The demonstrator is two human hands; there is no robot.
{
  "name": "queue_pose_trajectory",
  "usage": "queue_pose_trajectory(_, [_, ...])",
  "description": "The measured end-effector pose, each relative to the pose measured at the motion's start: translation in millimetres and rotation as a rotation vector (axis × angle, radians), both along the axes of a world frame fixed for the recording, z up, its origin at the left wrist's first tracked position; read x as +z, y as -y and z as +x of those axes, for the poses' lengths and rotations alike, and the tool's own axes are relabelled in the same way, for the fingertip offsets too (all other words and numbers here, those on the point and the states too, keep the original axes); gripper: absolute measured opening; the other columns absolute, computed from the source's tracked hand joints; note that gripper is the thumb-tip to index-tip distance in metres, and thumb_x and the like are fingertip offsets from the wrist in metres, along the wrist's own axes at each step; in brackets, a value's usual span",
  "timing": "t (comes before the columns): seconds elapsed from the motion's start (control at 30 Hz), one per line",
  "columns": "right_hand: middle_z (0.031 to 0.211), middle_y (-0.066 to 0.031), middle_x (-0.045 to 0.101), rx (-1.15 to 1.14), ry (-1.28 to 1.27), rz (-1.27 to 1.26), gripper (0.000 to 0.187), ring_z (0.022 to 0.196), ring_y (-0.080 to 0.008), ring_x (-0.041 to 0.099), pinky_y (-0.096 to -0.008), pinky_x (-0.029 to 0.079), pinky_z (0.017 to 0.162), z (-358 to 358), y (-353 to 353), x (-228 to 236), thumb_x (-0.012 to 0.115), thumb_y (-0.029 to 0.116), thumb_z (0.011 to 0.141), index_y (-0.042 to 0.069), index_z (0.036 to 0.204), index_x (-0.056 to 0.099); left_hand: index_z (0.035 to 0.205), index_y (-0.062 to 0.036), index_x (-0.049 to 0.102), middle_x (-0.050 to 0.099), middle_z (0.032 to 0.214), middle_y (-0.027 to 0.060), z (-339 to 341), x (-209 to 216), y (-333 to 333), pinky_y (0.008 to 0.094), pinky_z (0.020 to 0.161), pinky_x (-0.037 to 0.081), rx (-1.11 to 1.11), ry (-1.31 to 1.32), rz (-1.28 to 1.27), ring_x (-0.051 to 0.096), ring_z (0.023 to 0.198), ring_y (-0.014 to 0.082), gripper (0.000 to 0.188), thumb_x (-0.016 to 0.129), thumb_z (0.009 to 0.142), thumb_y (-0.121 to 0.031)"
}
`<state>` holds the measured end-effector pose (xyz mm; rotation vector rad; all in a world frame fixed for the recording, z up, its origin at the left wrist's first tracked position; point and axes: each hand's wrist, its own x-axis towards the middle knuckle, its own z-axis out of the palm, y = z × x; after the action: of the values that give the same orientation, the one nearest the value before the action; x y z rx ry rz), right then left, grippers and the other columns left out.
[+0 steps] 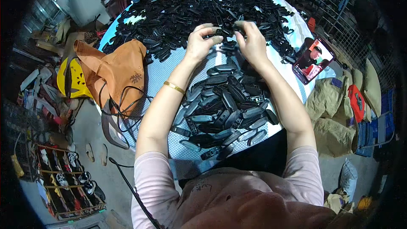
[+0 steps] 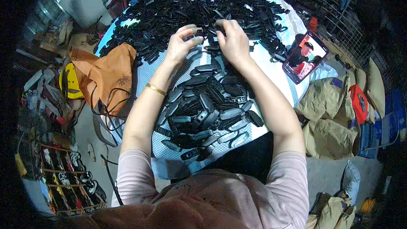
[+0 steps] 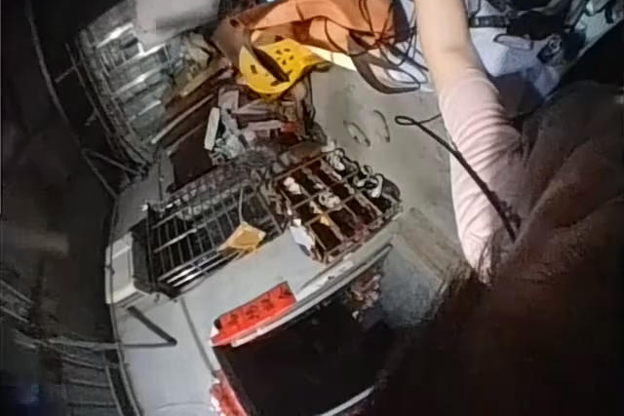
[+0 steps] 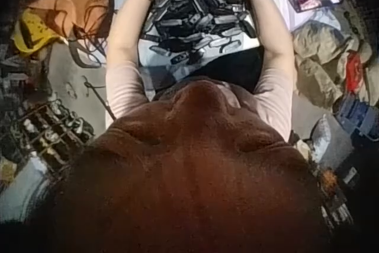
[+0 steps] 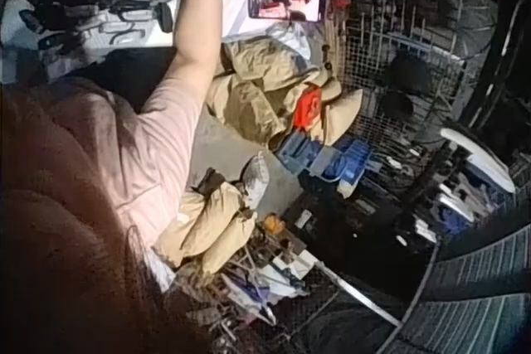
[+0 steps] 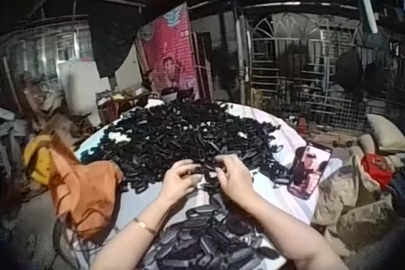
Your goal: Inspecting and sorting small black plastic or rubber hardware components at a workbench.
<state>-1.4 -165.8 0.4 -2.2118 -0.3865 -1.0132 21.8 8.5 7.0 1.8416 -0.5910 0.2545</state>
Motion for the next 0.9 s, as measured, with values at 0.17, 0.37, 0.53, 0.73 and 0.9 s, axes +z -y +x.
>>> queue_pose_trajectory(0.17, [0.09, -0.013, 0.06, 0.327, -0.101, 0.252, 0.026, 0.081, -0.0217, 0.061, -0.029, 0.05, 0.069, -1, -7, -1, 0.061, 0.009, 0.076, 0.003, 0.101, 0.06, 0.1, 0.0005, 0.063, 0.061, 0.099, 0.0064, -1, -3, 5, 0.0236, 0.074, 0.046, -0.153, -0.295, -0.336, 0.057, 0.084, 0.0106, 0.03, 0.068, 0.071, -0.005])
queue_pose_trajectory(0.37, [0.093, -0.0065, 0.058, 0.412, -0.179, 0.229, 0.032, 0.082, -0.0123, 0.058, -0.0218, 0.049, 0.068, -13, -7, 8, 0.062, 0.004, 0.076, 0.002, 0.107, 0.059, 0.102, 0.0012, 0.062, 0.064, 0.092, 0.0045, -7, 5, 2, 0.0224, 0.074, 0.046, -0.171, -0.308, -0.321, 0.057, 0.081, 0.0092, 0.031, 0.068, 0.072, -0.003])
queue_pose_trajectory(0.53, [0.09, -0.0074, 0.058, 0.327, -0.131, 0.194, 0.032, 0.079, -0.0143, 0.058, -0.0234, 0.05, 0.064, -14, -12, 7, 0.064, 0.004, 0.073, 0.003, 0.105, 0.06, 0.104, 0.0017, 0.061, 0.064, 0.096, 0.0055, -10, 6, 3, 0.0227, 0.076, 0.046, -0.16, -0.263, -0.303, 0.057, 0.083, 0.0095, 0.032, 0.067, 0.073, -0.003])
queue_pose_trajectory(0.73, [0.081, -0.0096, 0.056, 0.199, 0.137, 0.042, 0.028, 0.074, -0.0201, 0.058, -0.026, 0.05, 0.061, -18, -20, 6, 0.069, 0.004, 0.068, 0.003, 0.095, 0.061, 0.107, 0.0018, 0.059, 0.063, 0.097, 0.0053, -24, 12, 17, 0.0231, 0.078, 0.045, -0.109, -0.323, -0.466, 0.057, 0.086, 0.0103, 0.026, 0.058, 0.082, -0.004])
queue_pose_trajectory(0.9, [0.085, -0.0034, 0.062, 0.626, -0.642, 0.467, 0.029, 0.074, -0.0081, 0.057, -0.0217, 0.048, 0.064, -13, 2, 19, 0.066, 0.013, 0.078, -0.003, 0.101, 0.057, 0.105, 0.0011, 0.06, 0.063, 0.095, 0.0047, -25, 25, 9, 0.0243, 0.079, 0.044, -0.231, -0.202, -0.37, 0.057, 0.085, 0.0105, 0.023, 0.056, 0.083, -0.007])
